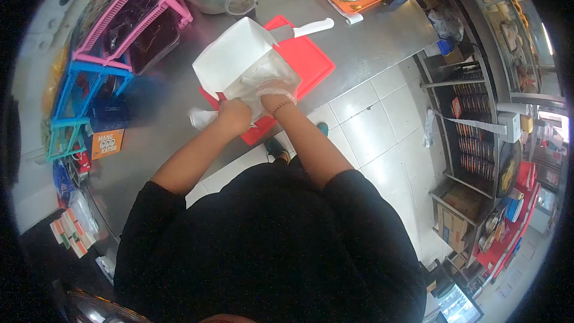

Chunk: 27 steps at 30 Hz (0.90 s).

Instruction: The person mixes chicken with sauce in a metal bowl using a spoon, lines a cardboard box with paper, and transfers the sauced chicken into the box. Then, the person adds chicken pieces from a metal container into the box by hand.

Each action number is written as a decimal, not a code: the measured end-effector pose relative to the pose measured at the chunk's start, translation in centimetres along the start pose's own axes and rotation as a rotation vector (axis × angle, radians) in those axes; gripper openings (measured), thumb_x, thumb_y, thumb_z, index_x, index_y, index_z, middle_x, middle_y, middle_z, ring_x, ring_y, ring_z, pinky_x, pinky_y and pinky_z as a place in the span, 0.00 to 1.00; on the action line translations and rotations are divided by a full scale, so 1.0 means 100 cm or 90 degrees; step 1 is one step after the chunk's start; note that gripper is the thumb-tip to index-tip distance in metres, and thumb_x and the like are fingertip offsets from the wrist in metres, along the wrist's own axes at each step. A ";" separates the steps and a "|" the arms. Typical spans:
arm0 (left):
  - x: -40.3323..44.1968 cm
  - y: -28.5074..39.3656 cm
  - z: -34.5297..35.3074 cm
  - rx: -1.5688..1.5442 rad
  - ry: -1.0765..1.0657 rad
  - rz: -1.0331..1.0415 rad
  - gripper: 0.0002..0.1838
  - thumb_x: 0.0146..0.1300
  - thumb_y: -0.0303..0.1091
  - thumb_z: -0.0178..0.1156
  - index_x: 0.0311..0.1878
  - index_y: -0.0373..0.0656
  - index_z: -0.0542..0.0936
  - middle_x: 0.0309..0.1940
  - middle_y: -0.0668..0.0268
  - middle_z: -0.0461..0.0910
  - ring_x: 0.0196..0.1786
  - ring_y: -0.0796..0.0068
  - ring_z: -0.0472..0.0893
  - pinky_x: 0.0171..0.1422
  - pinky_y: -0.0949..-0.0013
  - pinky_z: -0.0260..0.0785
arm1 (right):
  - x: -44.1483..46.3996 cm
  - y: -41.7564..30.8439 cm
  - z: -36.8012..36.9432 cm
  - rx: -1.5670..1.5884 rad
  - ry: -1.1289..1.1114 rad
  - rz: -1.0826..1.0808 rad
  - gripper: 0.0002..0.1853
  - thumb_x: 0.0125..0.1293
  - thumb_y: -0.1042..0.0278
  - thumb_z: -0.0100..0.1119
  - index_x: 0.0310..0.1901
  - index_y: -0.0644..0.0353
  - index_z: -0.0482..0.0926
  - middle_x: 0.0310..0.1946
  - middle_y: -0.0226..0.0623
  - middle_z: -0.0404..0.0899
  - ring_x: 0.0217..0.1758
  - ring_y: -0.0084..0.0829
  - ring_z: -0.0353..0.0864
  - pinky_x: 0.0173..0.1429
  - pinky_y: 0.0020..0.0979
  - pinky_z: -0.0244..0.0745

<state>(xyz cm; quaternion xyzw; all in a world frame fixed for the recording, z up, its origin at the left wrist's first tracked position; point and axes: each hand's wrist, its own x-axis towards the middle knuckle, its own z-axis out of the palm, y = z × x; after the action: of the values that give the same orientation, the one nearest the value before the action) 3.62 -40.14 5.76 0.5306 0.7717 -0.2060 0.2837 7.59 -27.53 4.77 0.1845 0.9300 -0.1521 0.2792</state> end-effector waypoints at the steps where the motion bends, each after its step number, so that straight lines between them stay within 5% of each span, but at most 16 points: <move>1: -0.001 -0.001 0.000 0.014 0.013 -0.012 0.10 0.50 0.31 0.57 0.35 0.43 0.83 0.39 0.59 0.80 0.44 0.59 0.79 0.40 0.55 0.74 | 0.006 0.003 0.004 0.021 0.011 0.009 0.18 0.62 0.56 0.49 0.46 0.60 0.78 0.50 0.44 0.77 0.52 0.42 0.77 0.52 0.40 0.72; 6: -0.002 -0.004 0.011 0.009 0.096 -0.054 0.08 0.51 0.32 0.56 0.33 0.42 0.82 0.37 0.59 0.81 0.42 0.61 0.80 0.39 0.58 0.74 | 0.030 0.018 0.024 0.063 0.071 -0.022 0.19 0.62 0.53 0.48 0.48 0.56 0.78 0.49 0.42 0.77 0.51 0.42 0.77 0.53 0.43 0.70; 9: -0.003 0.002 0.018 -0.073 0.208 -0.110 0.12 0.56 0.37 0.55 0.41 0.49 0.83 0.43 0.63 0.80 0.45 0.60 0.80 0.43 0.53 0.72 | 0.018 0.014 0.019 0.120 0.141 -0.050 0.21 0.63 0.51 0.46 0.47 0.56 0.79 0.48 0.42 0.78 0.51 0.42 0.77 0.53 0.44 0.70; 12: -0.005 -0.007 0.012 -0.070 0.184 0.059 0.11 0.56 0.35 0.54 0.39 0.48 0.83 0.39 0.62 0.81 0.42 0.62 0.81 0.41 0.58 0.73 | 0.025 0.007 0.018 0.109 0.106 0.000 0.23 0.63 0.47 0.45 0.47 0.57 0.79 0.48 0.43 0.77 0.51 0.43 0.77 0.54 0.43 0.70; 17: -0.004 -0.007 -0.009 0.014 0.009 0.026 0.09 0.52 0.31 0.55 0.35 0.42 0.81 0.34 0.61 0.79 0.36 0.58 0.81 0.37 0.56 0.74 | 0.032 -0.001 0.010 0.037 -0.065 0.093 0.23 0.61 0.52 0.49 0.55 0.53 0.74 0.58 0.38 0.70 0.62 0.38 0.69 0.59 0.39 0.68; 23: -0.028 -0.003 0.004 -0.070 0.216 0.029 0.12 0.51 0.31 0.55 0.40 0.39 0.78 0.39 0.57 0.78 0.36 0.57 0.81 0.37 0.55 0.74 | 0.008 -0.002 0.003 0.021 0.380 -0.075 0.16 0.59 0.54 0.52 0.39 0.56 0.80 0.51 0.40 0.75 0.51 0.40 0.77 0.47 0.42 0.74; 27: -0.041 0.017 0.011 -0.144 0.220 0.026 0.14 0.54 0.29 0.52 0.44 0.36 0.73 0.41 0.53 0.76 0.36 0.57 0.81 0.36 0.56 0.74 | 0.012 -0.024 -0.010 -0.141 0.255 -0.329 0.10 0.54 0.62 0.55 0.35 0.55 0.81 0.40 0.40 0.80 0.42 0.39 0.80 0.40 0.40 0.76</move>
<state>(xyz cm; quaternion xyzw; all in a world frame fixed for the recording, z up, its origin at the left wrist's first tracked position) 6.55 -43.15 7.62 0.5384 0.8161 -0.0184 0.2092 5.15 -29.00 5.28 -0.0626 0.9932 -0.0764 0.0615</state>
